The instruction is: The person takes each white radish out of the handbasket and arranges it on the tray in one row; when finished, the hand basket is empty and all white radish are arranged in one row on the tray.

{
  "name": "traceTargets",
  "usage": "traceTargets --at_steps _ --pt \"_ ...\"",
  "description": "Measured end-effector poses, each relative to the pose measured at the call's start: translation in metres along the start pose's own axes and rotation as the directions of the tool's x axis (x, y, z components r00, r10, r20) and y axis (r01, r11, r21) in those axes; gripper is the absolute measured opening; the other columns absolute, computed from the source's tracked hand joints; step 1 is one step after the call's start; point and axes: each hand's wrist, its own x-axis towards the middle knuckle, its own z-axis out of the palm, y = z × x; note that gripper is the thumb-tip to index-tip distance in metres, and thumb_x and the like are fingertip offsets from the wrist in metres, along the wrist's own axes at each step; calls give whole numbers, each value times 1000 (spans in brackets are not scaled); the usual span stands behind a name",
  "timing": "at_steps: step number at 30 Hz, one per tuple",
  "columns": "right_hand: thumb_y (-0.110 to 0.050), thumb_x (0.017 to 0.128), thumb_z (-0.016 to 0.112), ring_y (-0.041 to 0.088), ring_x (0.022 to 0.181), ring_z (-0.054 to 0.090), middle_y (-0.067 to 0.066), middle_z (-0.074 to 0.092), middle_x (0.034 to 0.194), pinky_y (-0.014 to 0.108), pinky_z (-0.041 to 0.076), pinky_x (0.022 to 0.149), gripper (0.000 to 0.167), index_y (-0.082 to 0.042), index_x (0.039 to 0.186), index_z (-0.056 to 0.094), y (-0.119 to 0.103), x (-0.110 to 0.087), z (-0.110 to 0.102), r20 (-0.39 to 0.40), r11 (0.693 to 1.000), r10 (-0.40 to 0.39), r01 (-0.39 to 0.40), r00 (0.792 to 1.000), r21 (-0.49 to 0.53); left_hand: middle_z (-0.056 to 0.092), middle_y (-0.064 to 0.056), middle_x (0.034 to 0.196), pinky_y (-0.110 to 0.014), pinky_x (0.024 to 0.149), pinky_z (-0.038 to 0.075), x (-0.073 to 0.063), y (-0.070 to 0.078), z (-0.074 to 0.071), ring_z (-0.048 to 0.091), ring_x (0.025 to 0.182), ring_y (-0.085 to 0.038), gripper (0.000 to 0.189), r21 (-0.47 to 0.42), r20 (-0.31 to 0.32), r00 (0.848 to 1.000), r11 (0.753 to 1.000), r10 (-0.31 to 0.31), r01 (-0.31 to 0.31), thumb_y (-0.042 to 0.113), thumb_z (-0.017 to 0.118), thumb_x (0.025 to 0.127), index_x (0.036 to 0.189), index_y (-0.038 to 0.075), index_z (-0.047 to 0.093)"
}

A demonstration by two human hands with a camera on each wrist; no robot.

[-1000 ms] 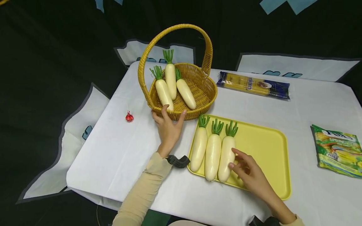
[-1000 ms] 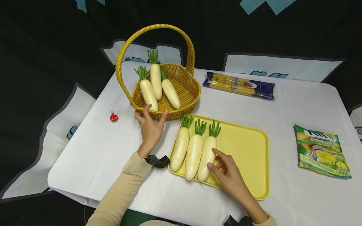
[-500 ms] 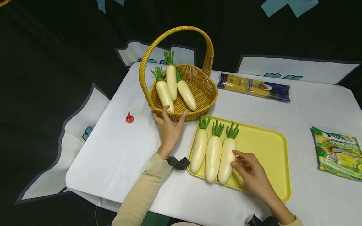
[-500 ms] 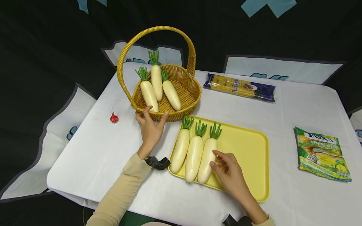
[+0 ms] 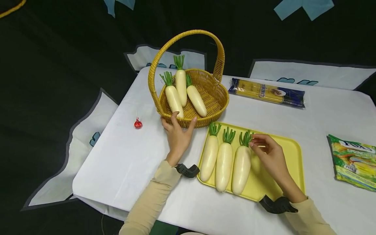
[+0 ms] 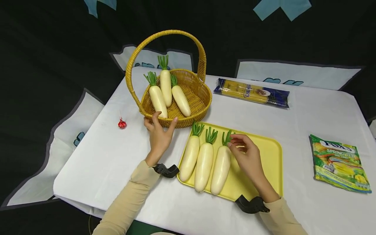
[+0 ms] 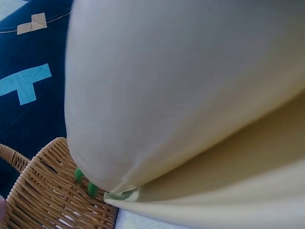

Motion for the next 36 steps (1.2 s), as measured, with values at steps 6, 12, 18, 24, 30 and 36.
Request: traceTargets --at_steps 6,12,18,24,30,36 --pt "-10 88 58 -6 84 53 10 58 102 10 43 72 31 -3 118 53 -11 29 2 9 996 -54 55 998 -66 -4 -31 145 -54 88 41 -2 0 -1 28 124 -50 74 9 -4 1000 1000 -1 1 69 52 75 129 24 30" --pt "-13 87 58 19 93 56 17 56 111 29 46 77 44 -7 128 44 -22 75 15 24 979 -126 128 992 -161 -5 -31 144 -54 91 38 1 2 -4 26 125 -49 73 -1 1 1000 1000 4 -4 68 52 76 130 23 29" --pt "-16 88 57 34 95 56 22 48 116 45 49 77 46 -8 131 42 -32 118 45 123 962 -159 181 980 -204 -5 -32 145 -55 86 41 5 4 -3 26 125 -51 76 8 16 1000 1000 3 -3 71 49 75 130 24 29" --pt "-19 88 56 31 93 54 21 46 118 41 47 77 44 -13 131 45 -47 141 79 232 911 -159 233 960 -340 -4 -31 145 -53 82 44 2 1 -2 29 124 -51 78 25 26 1000 1000 -14 13 73 49 74 131 24 29" --pt "-28 87 57 32 107 48 20 43 125 46 45 83 54 -18 136 38 -72 152 107 422 775 -100 336 901 -535 -2 -32 145 -53 75 46 -2 0 -3 28 124 -52 76 37 16 1000 999 -23 23 72 49 74 130 24 29" --pt "-37 87 57 37 126 34 23 28 140 51 42 90 65 -24 142 26 -86 167 124 566 670 139 343 813 -658 -2 -31 145 -54 79 45 -2 1 -3 28 124 -52 76 30 16 1000 999 -21 20 74 46 74 130 25 29"
